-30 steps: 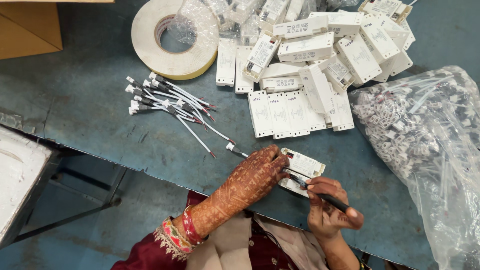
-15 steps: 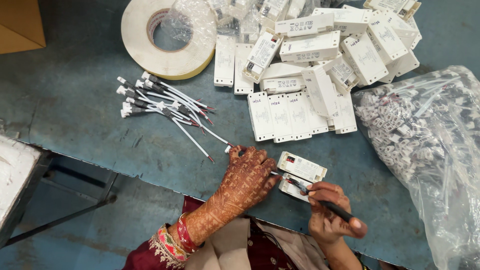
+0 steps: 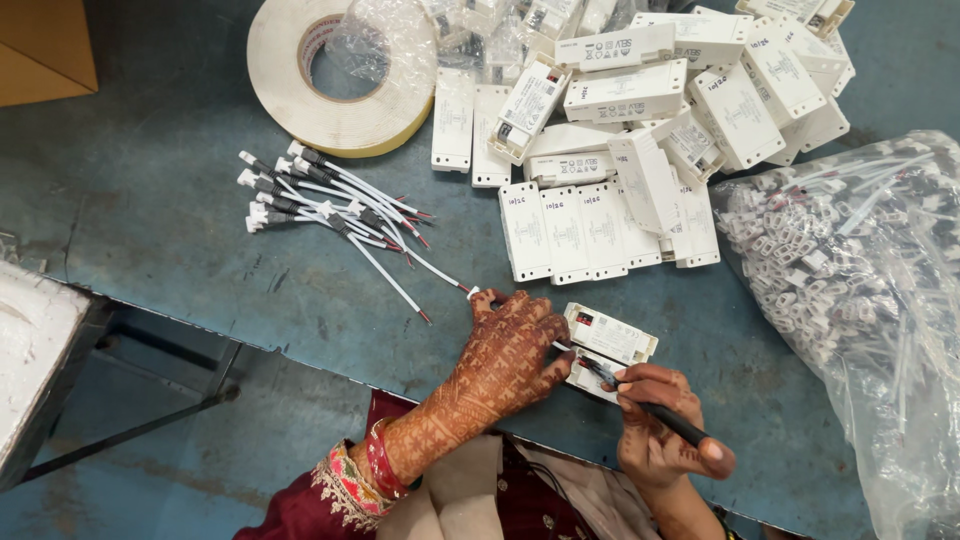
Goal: The person sits at a factory worktable and assembles LED driver modules, plugging white wire connectors into the terminals of each white driver unit one at a time and using a black pen-like tool on the modules. Assembled units are set in a row on the table while more modules and connectors wait in piles and boxes.
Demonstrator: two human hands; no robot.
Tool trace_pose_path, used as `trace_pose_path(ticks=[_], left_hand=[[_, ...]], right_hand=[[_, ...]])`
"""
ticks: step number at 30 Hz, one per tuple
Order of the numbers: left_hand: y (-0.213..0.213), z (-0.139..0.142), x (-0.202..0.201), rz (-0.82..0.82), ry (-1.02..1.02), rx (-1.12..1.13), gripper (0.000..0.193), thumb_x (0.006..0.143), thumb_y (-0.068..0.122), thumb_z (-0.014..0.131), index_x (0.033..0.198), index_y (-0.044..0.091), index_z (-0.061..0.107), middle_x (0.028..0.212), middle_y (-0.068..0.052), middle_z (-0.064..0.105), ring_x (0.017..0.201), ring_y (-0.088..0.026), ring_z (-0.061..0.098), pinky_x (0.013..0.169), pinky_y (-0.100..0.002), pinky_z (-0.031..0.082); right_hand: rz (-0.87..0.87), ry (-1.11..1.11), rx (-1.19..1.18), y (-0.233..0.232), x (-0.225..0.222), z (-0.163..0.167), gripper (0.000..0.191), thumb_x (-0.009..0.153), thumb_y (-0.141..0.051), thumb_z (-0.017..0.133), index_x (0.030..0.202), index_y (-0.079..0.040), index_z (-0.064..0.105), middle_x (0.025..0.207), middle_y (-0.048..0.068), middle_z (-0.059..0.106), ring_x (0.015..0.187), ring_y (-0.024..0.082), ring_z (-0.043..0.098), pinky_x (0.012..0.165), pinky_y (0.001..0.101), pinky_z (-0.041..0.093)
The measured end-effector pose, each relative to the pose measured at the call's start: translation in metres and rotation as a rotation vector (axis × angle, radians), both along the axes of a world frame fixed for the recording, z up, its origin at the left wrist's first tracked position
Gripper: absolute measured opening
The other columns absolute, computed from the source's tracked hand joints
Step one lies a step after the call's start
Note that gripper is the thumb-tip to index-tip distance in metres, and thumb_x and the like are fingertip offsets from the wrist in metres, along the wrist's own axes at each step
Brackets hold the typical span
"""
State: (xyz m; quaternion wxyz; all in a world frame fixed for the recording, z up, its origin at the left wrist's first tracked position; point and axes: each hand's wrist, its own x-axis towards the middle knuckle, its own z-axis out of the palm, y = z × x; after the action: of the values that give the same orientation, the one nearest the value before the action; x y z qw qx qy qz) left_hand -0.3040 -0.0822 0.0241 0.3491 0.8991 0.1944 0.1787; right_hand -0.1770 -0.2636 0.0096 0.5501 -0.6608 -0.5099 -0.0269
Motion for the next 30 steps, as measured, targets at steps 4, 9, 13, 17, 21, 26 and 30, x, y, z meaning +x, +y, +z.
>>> trace_pose_path(ticks=[4,9,13,17,21,26,30], left_hand=[[-0.002,-0.003,-0.002,0.022,-0.058,-0.091,0.024,0.083,0.032,0.078,0.099,0.016,0.068,0.094,-0.002,0.061,0.101,-0.026,0.06,0.098,-0.059,0.032],[-0.002,-0.005,-0.003,0.012,-0.037,-0.099,0.024,0.083,0.032,0.078,0.098,0.017,0.069,0.093,-0.002,0.061,0.101,-0.026,0.06,0.098,-0.058,0.031],[-0.003,-0.005,-0.003,0.016,-0.068,-0.063,0.024,0.083,0.031,0.078,0.099,0.016,0.068,0.096,-0.002,0.062,0.102,-0.026,0.06,0.098,-0.058,0.032],[-0.002,-0.005,-0.001,0.021,-0.043,-0.064,0.023,0.082,0.031,0.079,0.098,0.016,0.069,0.095,-0.003,0.062,0.101,-0.027,0.06,0.097,-0.058,0.032],[-0.002,0.001,-0.001,-0.003,-0.053,-0.098,0.019,0.083,0.031,0.077,0.095,0.017,0.07,0.096,-0.002,0.063,0.101,-0.026,0.061,0.097,-0.057,0.033],[-0.003,0.013,0.0,-0.007,0.035,0.043,0.016,0.08,0.028,0.076,0.09,0.017,0.071,0.093,-0.005,0.06,0.1,-0.028,0.059,0.093,-0.059,0.034],[-0.006,0.016,0.004,-0.007,0.022,0.076,0.02,0.077,0.028,0.077,0.09,0.014,0.07,0.093,-0.007,0.059,0.099,-0.03,0.058,0.091,-0.058,0.035]], right_hand=[[-0.01,0.013,-0.004,-0.001,0.0,-0.001,0.06,0.094,0.0,0.065,0.116,-0.027,0.016,0.091,0.011,0.065,0.083,0.031,0.072,0.075,0.041,0.062],[-0.007,0.0,-0.011,0.0,0.001,0.001,0.06,0.093,0.0,0.065,0.116,-0.026,0.016,0.089,0.01,0.065,0.083,0.031,0.072,0.075,0.0413,0.061],[0.001,-0.028,0.052,0.002,-0.002,0.001,0.062,0.096,0.003,0.064,0.116,-0.026,0.014,0.095,0.013,0.063,0.084,0.031,0.071,0.076,0.0413,0.063],[-0.005,0.006,-0.019,0.002,0.0,0.003,0.063,0.089,0.007,0.064,0.116,-0.026,0.017,0.09,0.011,0.064,0.081,0.033,0.07,0.074,0.0431,0.059],[0.022,-0.022,0.035,0.003,-0.003,0.003,0.064,0.094,0.007,0.063,0.117,-0.027,0.014,0.097,0.012,0.063,0.084,0.03,0.07,0.075,0.0408,0.061],[0.029,0.011,0.015,0.006,-0.008,0.009,0.064,0.094,0.008,0.063,0.118,-0.028,0.016,0.098,0.011,0.062,0.086,0.031,0.069,0.074,0.0418,0.062],[0.05,0.01,0.028,0.012,-0.008,0.015,0.067,0.095,0.008,0.062,0.125,-0.029,0.015,0.103,0.013,0.061,0.087,0.028,0.069,0.074,0.0399,0.062]])
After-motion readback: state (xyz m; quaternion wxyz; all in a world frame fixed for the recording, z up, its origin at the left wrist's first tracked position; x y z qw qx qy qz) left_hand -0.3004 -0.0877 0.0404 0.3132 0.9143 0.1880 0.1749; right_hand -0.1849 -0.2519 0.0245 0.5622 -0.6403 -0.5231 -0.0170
